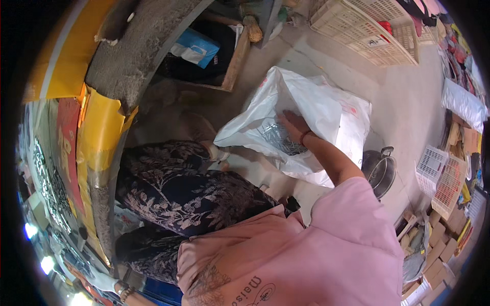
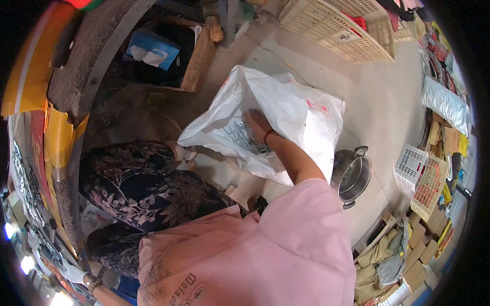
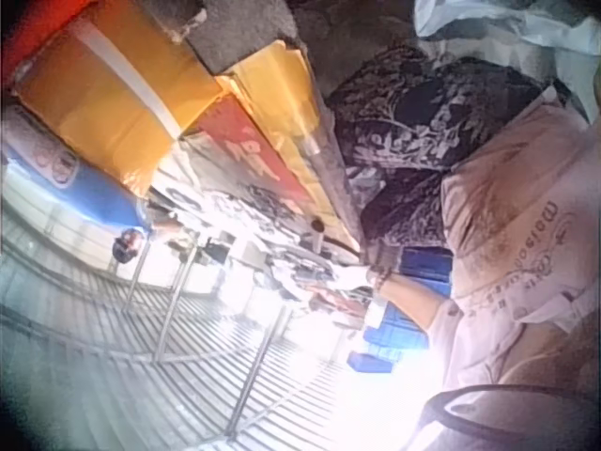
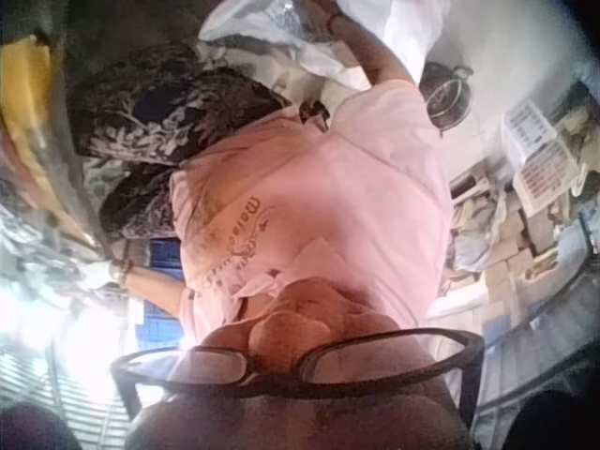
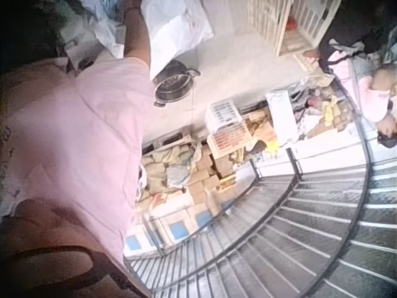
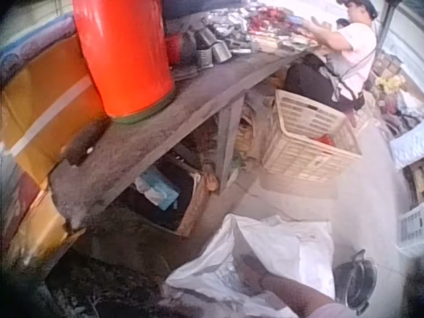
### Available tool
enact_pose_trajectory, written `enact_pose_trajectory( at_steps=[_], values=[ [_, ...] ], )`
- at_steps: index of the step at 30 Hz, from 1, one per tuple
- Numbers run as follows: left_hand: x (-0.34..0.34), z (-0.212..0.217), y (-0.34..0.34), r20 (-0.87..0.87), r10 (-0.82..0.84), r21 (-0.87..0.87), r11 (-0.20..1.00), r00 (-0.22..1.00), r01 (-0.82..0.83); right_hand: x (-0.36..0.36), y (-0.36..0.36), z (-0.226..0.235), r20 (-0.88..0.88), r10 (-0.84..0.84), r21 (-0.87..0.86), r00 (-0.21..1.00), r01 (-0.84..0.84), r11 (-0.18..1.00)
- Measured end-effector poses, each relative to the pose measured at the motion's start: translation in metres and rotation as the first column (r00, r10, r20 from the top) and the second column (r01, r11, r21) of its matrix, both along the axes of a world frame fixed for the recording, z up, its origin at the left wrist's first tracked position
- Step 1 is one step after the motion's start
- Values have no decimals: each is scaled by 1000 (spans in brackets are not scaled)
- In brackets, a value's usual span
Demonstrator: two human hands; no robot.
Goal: The person assembles metal fasteners by inserting pins into cylindrical sleeves and hammering them on a round metal anvil plate, occasionally reaching down to retrieve more metal pins from a large bag.
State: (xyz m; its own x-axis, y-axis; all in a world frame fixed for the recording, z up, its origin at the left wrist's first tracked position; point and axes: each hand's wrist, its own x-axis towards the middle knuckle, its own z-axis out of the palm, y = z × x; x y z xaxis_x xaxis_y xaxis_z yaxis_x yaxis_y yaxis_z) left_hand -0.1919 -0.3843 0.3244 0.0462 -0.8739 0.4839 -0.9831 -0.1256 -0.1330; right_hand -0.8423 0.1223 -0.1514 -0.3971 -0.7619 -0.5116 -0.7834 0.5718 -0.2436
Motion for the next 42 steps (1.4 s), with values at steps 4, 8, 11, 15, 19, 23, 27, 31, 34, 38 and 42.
enact_pose_trajectory(
  at_steps=[4,8,11,15,19,23,27,31,34,38,42],
  values=[
    [18,-7,-9,-95,49,36,998,994,-45,-9,-1,-66,-44,-88,18,995,88,996],
    [-8,-3,5,-103,3,-2,1000,995,-3,42,-12,4,-46,-200,130,979,204,970],
    [-23,1,11,8,-3,0,1000,1000,3,58,-3,10,16,-149,165,989,145,976],
    [24,-11,-14,-108,-4,-41,999,994,0,56,11,-19,-320,-156,-164,935,108,981],
    [62,0,-22,-83,42,-21,999,996,-43,49,-11,-7,-188,-221,4,957,226,974],
    [29,-14,-13,-1,30,-98,995,1000,-30,69,4,-13,-208,-162,119,965,189,975],
    [29,-1,-11,-66,-38,-45,998,997,35,101,-4,-15,-306,-185,109,934,227,968],
    [26,-8,-4,-239,-72,-63,996,968,58,89,3,-20,-249,-174,16,953,184,983],
    [1,0,6,-119,-39,-47,998,992,34,86,-10,9,-32,-257,144,966,259,955],
    [-18,-5,13,-144,-34,-155,988,989,12,100,-10,-10,-116,-333,-1,936,335,942],
    [-10,0,13,-131,-29,-109,994,991,15,108,-22,-12,-123,-322,70,939,332,941]
  ],
)
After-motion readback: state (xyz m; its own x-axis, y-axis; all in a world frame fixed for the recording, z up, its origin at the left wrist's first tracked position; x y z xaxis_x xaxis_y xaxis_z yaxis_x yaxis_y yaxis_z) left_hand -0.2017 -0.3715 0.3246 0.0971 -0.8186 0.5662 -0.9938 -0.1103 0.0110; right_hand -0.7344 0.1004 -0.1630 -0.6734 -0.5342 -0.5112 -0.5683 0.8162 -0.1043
